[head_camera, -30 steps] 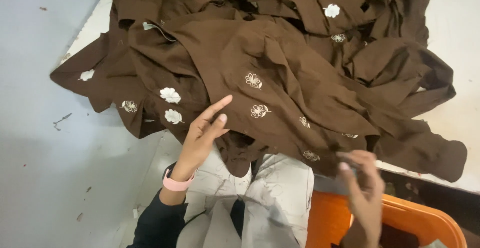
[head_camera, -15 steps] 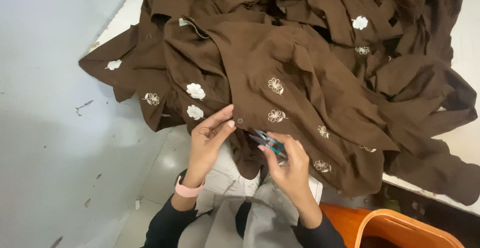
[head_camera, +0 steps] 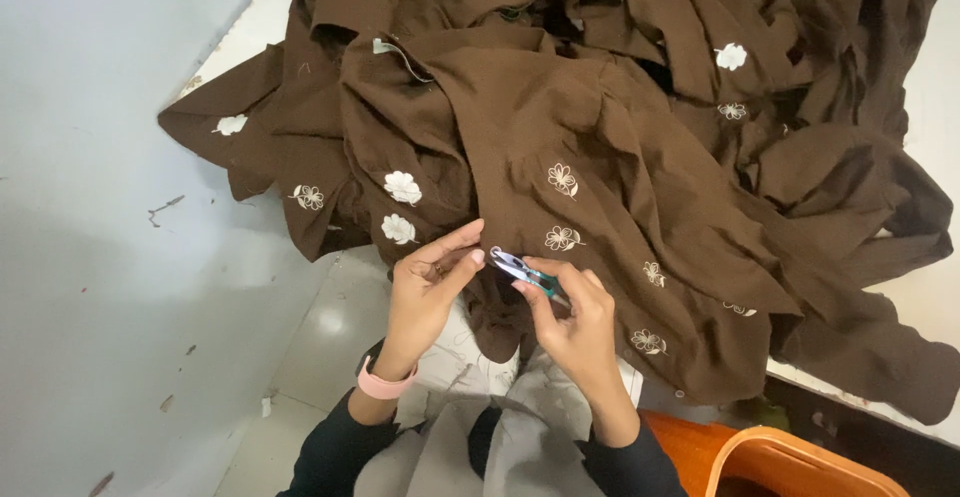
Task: Trimming loose threads from brown garments using thread snips in a sewing factory.
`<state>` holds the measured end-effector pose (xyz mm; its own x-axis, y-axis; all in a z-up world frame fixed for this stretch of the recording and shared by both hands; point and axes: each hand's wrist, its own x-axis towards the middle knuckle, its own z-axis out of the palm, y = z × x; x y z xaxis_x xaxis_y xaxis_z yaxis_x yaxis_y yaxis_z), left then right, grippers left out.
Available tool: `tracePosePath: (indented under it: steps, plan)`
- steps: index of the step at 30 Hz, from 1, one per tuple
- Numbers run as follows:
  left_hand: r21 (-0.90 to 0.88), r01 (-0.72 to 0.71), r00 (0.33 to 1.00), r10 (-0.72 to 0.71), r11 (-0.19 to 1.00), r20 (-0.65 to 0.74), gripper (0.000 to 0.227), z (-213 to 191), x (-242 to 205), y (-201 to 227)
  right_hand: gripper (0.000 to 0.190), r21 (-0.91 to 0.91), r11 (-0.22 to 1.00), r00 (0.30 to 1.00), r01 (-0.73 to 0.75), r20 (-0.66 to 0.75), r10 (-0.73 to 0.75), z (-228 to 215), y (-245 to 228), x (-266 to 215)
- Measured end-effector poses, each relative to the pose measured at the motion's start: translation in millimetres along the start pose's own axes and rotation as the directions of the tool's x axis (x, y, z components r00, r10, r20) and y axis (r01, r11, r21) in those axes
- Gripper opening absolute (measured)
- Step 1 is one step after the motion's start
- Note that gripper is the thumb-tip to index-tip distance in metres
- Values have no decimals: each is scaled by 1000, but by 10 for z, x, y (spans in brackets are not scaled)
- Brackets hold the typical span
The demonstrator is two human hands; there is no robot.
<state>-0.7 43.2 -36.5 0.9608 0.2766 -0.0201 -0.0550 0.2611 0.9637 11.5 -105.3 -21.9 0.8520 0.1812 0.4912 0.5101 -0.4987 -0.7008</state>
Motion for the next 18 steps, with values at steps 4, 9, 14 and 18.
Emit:
tracePosePath:
  steps: [4, 9, 14, 18]
  plan:
    - [17, -3, 1000, 3, 1000, 1, 31, 9, -25, 52, 16, -8, 1000, 1000, 1, -13, -1, 19, 6, 19]
    - [-83, 49, 998, -46, 995, 32, 43, 16, -73, 49, 11, 48, 997, 997, -56, -50, 59, -15, 22, -21]
    - [-200, 69, 996, -55, 977, 77, 46, 49, -88, -191, 16, 162, 979, 987, -123, -83, 138, -69, 105, -96]
    - [-243, 3, 1000, -2, 970, 4, 38, 115, -116, -298, 21, 227, 955, 972, -189, -96, 215, -83, 226, -195]
